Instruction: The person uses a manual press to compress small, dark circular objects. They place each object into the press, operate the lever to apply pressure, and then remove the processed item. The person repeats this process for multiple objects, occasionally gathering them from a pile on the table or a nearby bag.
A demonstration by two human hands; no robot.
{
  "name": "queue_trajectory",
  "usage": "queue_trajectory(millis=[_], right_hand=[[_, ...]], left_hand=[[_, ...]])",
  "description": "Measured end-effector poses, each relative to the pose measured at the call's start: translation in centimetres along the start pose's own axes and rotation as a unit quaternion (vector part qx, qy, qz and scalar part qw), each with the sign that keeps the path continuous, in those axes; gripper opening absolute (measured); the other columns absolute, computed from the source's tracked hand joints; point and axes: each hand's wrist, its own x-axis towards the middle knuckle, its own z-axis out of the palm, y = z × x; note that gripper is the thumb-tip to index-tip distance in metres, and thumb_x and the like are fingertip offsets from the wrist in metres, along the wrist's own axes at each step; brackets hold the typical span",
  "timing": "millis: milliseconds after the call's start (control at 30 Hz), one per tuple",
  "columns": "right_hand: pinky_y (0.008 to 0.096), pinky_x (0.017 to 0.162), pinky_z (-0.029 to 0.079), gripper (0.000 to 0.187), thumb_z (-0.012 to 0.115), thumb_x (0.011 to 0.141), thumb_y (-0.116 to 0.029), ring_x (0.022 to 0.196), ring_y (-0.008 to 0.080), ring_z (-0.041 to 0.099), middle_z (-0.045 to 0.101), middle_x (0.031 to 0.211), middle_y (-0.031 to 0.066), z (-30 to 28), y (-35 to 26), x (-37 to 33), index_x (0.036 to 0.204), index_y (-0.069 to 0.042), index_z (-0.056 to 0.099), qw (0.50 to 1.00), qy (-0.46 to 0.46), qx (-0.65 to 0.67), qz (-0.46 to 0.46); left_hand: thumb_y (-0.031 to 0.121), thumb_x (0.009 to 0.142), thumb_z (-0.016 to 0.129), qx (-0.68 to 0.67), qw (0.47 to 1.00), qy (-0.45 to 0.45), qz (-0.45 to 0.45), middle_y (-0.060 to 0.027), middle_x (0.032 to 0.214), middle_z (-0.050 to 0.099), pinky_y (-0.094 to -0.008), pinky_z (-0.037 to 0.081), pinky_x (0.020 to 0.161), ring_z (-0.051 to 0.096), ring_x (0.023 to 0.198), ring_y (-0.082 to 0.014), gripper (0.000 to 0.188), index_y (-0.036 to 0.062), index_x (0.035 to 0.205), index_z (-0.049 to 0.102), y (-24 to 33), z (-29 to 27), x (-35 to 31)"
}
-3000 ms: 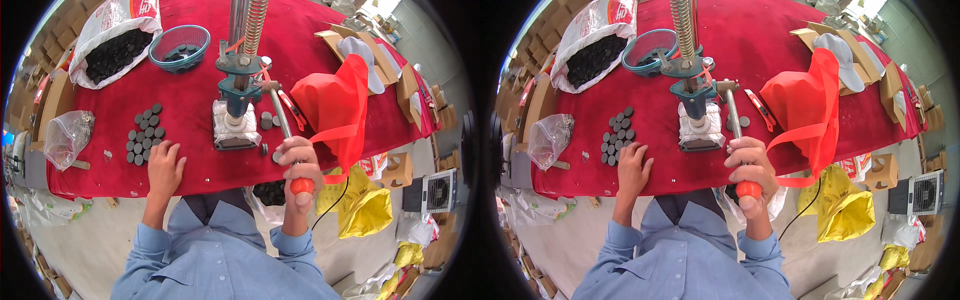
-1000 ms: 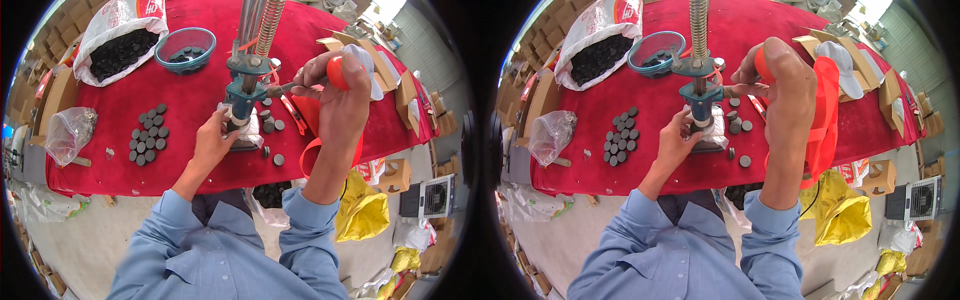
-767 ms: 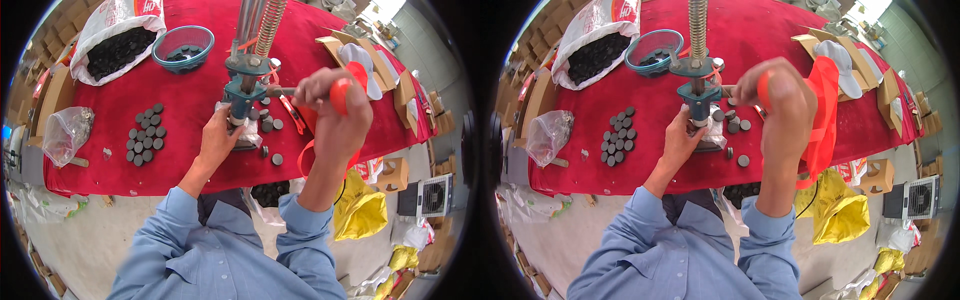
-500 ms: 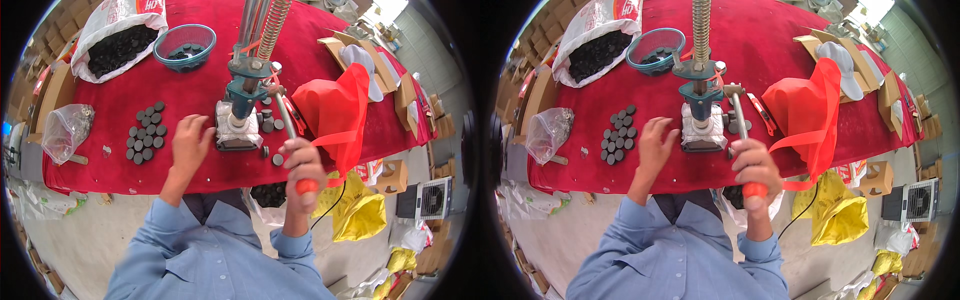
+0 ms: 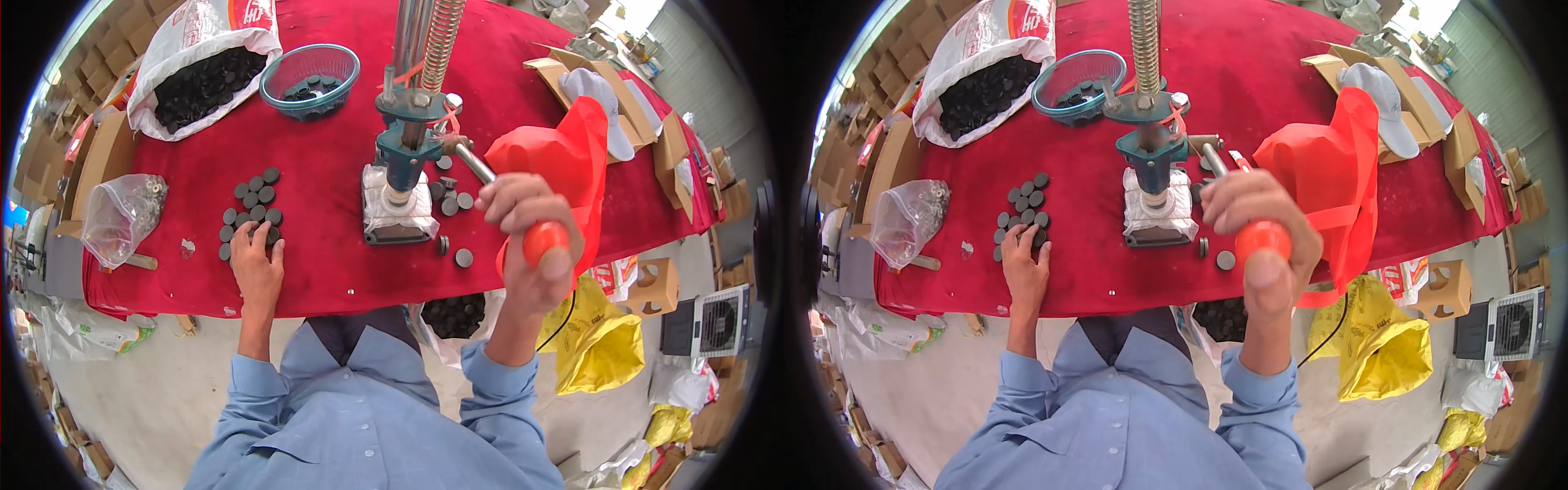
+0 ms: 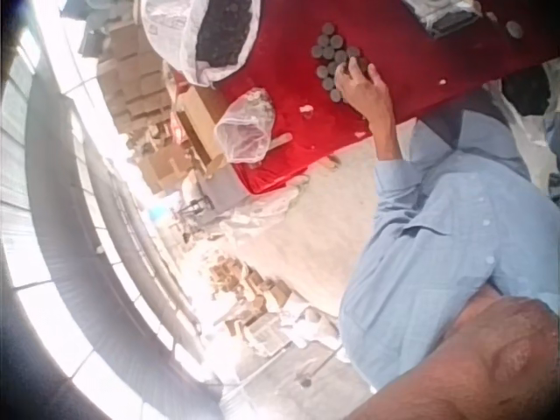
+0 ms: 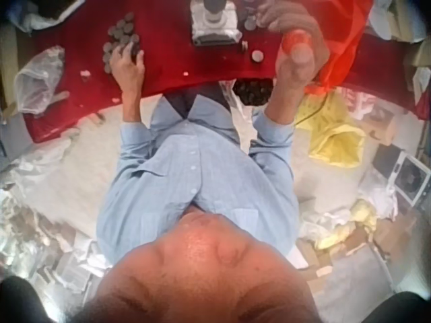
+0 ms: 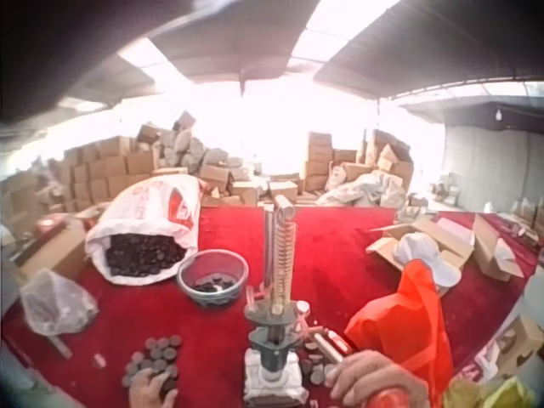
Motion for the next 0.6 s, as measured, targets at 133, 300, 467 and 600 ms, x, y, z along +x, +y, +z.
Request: queue_trajectory(millis=[133, 300, 467, 600], right_hand=[[0.0398, 0.079, 0.058, 0.055, 0.058, 0.100, -0.051, 0.080, 0.0235, 0.067, 0.067, 0.085, 0.0155, -0.1, 0.0, 4.2, 0.090, 0.002, 0.066, 0.999, -0.003, 0.014, 0.029], [0.0307, 0.064, 0.057, 0.056, 0.056, 0.099, -0.051, 0.073, 0.0160, 0.066, 0.067, 0.078, 0.0076, 1.2, -0.9, 7.6, 0.088, 0.003, 0.068, 0.987, 0.062, -0.017, 0.148], [0.0342, 0.063, 0.060, 0.053, 0.054, 0.100, -0.053, 0.077, 0.0223, 0.074, 0.069, 0.081, 0.0088, 0.5, -0.8, 10.6, 0.095, -0.002, 0.068, 0.981, 0.034, -0.063, 0.181], [0.0311, 0.060, 0.055, 0.056, 0.054, 0.100, -0.053, 0.067, 0.0185, 0.068, 0.067, 0.073, 0.0090, 2.2, -2.4, 12.6, 0.087, 0.000, 0.070, 0.950, 0.073, -0.097, 0.287]], left_hand=[[0.007, 0.087, 0.079, -0.053, 0.996, -0.056, -0.036, -0.0140, 0.122, 0.063, -0.0424, 0.053, 0.091, 0.063, 0.110, -0.0331, 0.033, 0.0040, 0.119, 0.074, -0.7, -0.2, -0.3], [0.007, 0.088, 0.079, -0.070, 0.995, -0.055, -0.035, -0.0131, 0.122, 0.066, -0.0427, 0.053, 0.091, 0.064, 0.112, -0.0329, 0.029, 0.0047, 0.117, 0.075, 0.1, -0.5, -1.2], [0.007, 0.089, 0.078, -0.082, 0.996, -0.041, -0.016, -0.0148, 0.124, 0.068, -0.0432, 0.052, 0.093, 0.066, 0.108, -0.0341, 0.029, 0.0045, 0.117, 0.073, 0.2, 0.1, -1.3], [0.006, 0.089, 0.078, -0.079, 0.988, -0.084, -0.105, -0.0156, 0.120, 0.071, -0.0442, 0.050, 0.092, 0.067, 0.100, -0.0350, 0.037, 0.0018, 0.123, 0.067, 0.7, -0.3, -1.3]])
